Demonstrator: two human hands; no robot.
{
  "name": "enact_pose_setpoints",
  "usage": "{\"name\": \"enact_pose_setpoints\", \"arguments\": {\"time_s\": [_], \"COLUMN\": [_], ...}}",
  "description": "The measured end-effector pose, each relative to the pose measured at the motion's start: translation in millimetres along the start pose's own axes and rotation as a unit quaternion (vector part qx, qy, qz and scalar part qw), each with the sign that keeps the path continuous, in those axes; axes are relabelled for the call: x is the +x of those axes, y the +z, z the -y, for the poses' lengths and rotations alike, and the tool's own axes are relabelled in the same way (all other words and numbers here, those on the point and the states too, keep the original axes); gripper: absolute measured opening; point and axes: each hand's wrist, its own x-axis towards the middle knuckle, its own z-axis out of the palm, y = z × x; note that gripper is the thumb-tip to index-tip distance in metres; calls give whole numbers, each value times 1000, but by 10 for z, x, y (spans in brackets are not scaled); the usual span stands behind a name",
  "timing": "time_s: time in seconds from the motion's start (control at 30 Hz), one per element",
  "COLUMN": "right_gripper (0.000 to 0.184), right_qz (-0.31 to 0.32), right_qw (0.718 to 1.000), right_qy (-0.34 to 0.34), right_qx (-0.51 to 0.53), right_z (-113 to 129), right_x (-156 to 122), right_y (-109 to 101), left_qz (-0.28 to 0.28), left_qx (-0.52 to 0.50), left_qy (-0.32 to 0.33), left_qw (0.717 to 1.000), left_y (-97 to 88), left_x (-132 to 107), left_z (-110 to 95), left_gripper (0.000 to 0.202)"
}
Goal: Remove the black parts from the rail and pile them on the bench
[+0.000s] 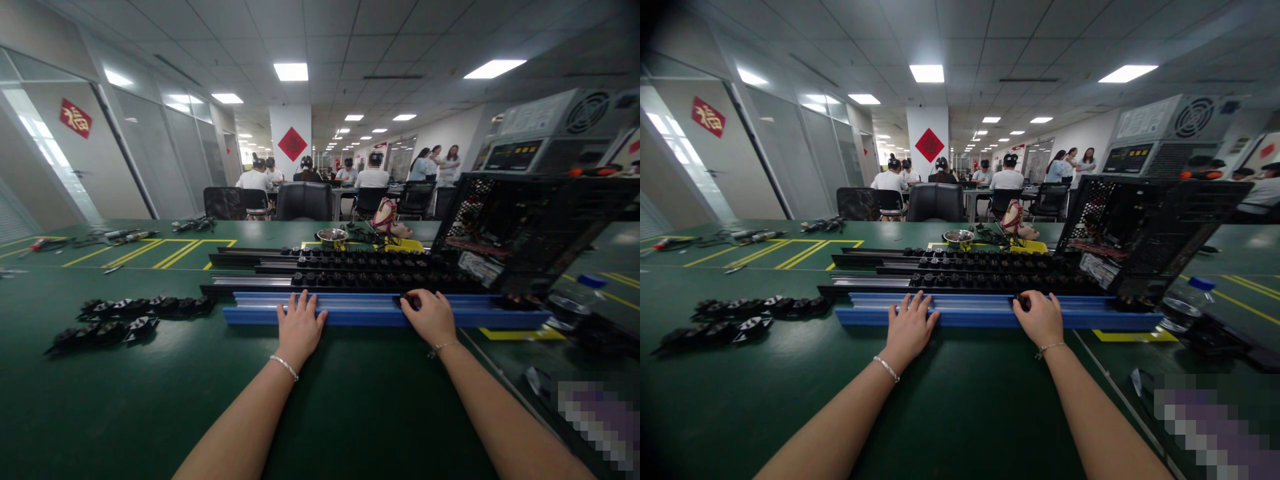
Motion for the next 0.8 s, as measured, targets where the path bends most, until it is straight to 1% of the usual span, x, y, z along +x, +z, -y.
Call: {"name": "enact_pose_setpoints", "arguments": {"time_s": [0.37, 0.57, 0.8], "right_gripper": [27, 27, 27], "right_qz": [20, 31, 28], "right_qw": [999, 999, 999], "right_qy": [-25, -15, -24], "right_qx": [21, 18, 20], "right_z": [108, 161, 186], "right_x": [-3, 8, 1], "right_y": [22, -12, -17], "left_qz": [-2, -1, 3], "left_qx": [-1, 1, -3], "left_qy": [-1, -1, 0], "left_qw": [1000, 1000, 1000], "left_y": [-10, -24, -7], "left_x": [3, -4, 2], "left_z": [-8, -16, -6], "left_gripper": [54, 54, 55]}}
